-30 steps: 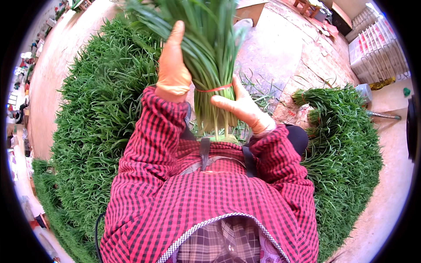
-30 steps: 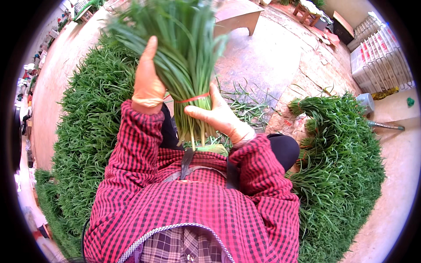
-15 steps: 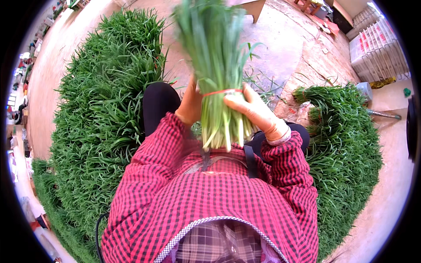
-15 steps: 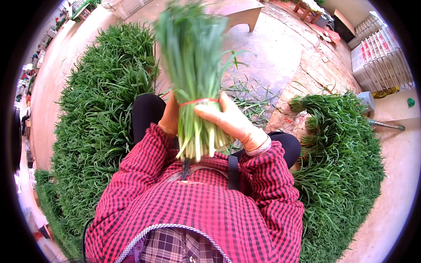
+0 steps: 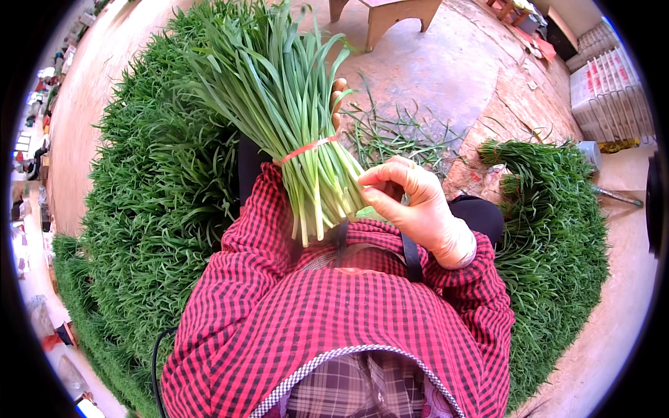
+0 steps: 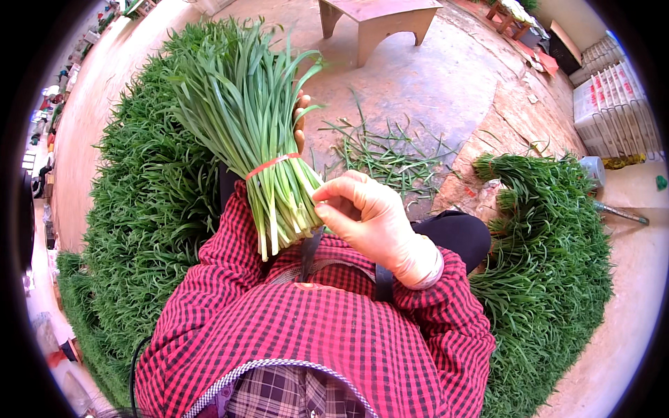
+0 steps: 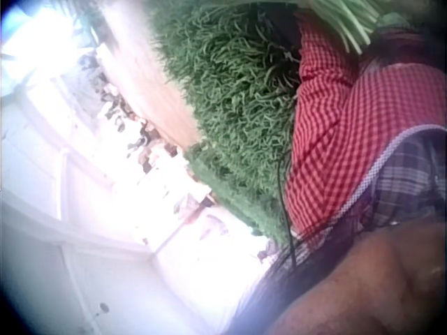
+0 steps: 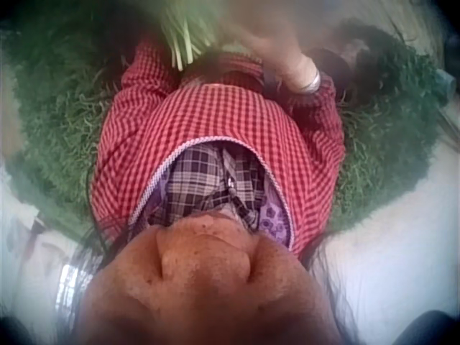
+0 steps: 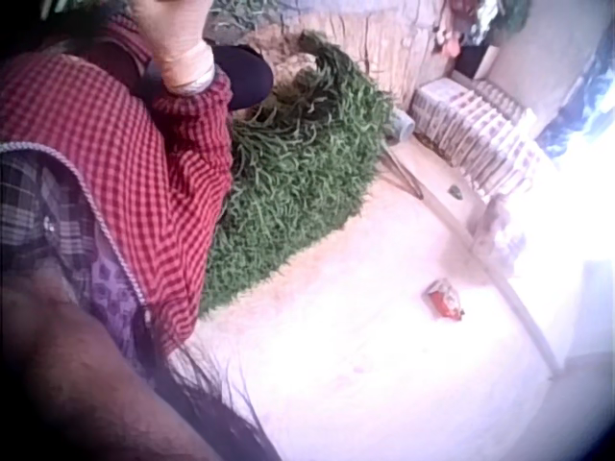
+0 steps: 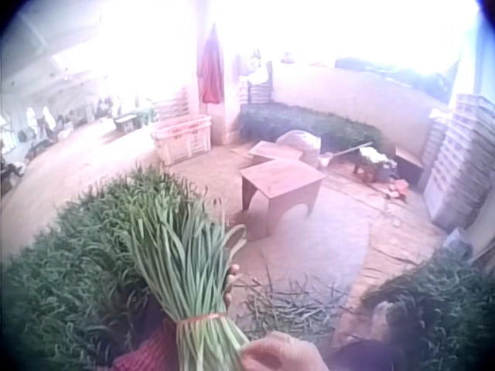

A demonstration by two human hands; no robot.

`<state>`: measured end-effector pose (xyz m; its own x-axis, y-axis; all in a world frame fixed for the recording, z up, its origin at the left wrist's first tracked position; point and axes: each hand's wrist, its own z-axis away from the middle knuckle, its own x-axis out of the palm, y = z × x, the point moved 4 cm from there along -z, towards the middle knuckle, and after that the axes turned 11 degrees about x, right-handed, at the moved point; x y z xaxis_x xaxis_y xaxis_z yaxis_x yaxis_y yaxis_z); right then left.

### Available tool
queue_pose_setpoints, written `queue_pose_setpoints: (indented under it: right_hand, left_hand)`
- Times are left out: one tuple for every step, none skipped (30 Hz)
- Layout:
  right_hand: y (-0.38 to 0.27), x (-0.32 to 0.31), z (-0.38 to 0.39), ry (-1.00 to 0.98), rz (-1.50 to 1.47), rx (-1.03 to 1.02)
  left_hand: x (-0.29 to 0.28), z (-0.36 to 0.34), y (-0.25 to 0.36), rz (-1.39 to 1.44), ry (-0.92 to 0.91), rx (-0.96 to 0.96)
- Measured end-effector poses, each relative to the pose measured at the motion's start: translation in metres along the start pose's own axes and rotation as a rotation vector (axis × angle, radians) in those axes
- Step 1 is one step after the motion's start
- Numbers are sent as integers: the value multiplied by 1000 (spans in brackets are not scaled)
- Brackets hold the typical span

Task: The person gathers handfuls of long green plants from a pile on the ground and uses red plastic strips to tie them into neat bundles.

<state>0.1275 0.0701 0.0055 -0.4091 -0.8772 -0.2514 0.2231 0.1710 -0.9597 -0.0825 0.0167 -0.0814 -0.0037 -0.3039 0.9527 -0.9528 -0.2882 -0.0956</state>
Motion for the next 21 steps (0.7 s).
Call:
queue_pose_setpoints:
  right_hand:
    - [-1, 2, 2, 28, 99, -15]
    - [-1, 5, 2, 10, 94, 36]
    - [-3, 9, 3, -7, 95, 90]
    - [-4, 13, 3, -25, 96, 144]
    - [-3, 16, 1, -34, 88, 189]
    - [0, 19, -3, -45, 80, 233]
    - [3, 21, -5, -56, 71, 276]
    - [9, 23, -7, -77, 39, 269]
    - [14, 23, -7, -104, -69, 352]
    - [16, 24, -7, -132, -177, 435]
    - [18, 25, -7, -159, -284, 518]
    - [19, 25, -9, -171, -318, 533]
    - [19, 25, -11, -194, -337, 555]
    - [19, 24, -12, -214, -356, 579]
    - [19, 23, -13, -234, -375, 602]
    - [19, 22, -14, -272, -396, 616]
    - [21, 19, -14, -312, -417, 626]
    - [23, 15, -14, -352, -437, 636]
    - [23, 12, -11, -389, -399, 632]
    - [22, 7, -3, -414, -358, 632]
    - [23, 4, 4, -454, -318, 627]
  left_hand:
    - [1, 3, 1, 6, 2, 4]
    - [-2, 3, 6, 0, -45, -5]
    - [-4, 2, 9, -2, -95, -13]
    - [-7, 4, 8, 75, -123, 0]
    - [-10, 5, 8, 73, -111, 1]
    - [-13, 6, 9, 71, -99, 2]
    - [-16, 6, 10, 68, -86, 3]
    - [-17, 6, 12, 14, -43, 9]
    - [-20, 6, 16, -67, -31, 12]
    - [-21, 7, 18, -84, -20, 14]
    - [-20, 7, 19, -89, -16, 20]
    - [-19, 7, 19, -87, -17, 25]
    - [-18, 7, 20, -82, -13, 31]
    - [-17, 8, 20, -81, -10, 39]
    - [-17, 8, 21, -76, -8, 48]
    - [-16, 10, 22, -75, -5, 63]
    - [-14, 11, 25, -77, -1, 77]
    - [-14, 12, 28, -78, 3, 95]
    - [-12, 14, 31, -82, 10, 119]
    - [-12, 12, 34, -79, 17, 136]
    - [-11, 14, 40, -88, 26, 171]
